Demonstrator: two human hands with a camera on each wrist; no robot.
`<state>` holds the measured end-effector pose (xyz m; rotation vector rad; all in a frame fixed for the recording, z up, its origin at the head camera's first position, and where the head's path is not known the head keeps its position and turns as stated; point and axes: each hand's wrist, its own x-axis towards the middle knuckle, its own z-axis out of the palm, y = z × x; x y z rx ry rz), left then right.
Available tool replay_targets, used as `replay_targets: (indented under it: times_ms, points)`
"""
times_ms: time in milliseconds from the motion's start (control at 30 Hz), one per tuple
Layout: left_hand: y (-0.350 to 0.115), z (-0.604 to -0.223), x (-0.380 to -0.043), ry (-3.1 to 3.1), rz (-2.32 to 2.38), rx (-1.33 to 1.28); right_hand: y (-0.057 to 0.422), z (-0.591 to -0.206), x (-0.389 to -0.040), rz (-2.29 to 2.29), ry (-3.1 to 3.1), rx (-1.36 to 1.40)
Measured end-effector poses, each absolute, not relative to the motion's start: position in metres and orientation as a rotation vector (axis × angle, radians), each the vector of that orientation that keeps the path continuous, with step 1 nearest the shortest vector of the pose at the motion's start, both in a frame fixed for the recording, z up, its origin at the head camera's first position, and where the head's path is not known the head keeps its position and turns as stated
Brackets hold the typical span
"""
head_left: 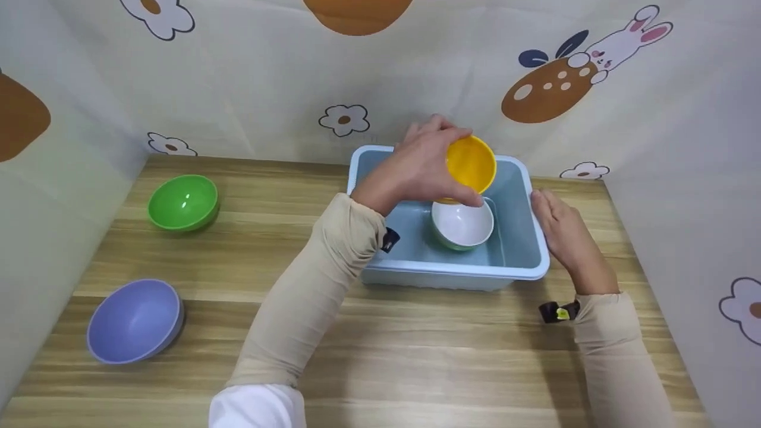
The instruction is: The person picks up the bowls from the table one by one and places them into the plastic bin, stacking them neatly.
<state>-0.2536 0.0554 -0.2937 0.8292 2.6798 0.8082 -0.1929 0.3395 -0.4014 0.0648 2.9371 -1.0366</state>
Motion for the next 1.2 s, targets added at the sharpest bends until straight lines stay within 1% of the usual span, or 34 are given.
replay_targets:
  times_ms: [600,1200]
  points:
    - [0.091,-0.300,-0.250,2.640,0.836,0.866,0.341,-0.402,-0.193,-1.067,2.856,0.103]
    - [0.104,-0.321,-0.258,2.599,0.826,0.880,0.340,-0.403,-0.194,-1.060,2.873,0.114]
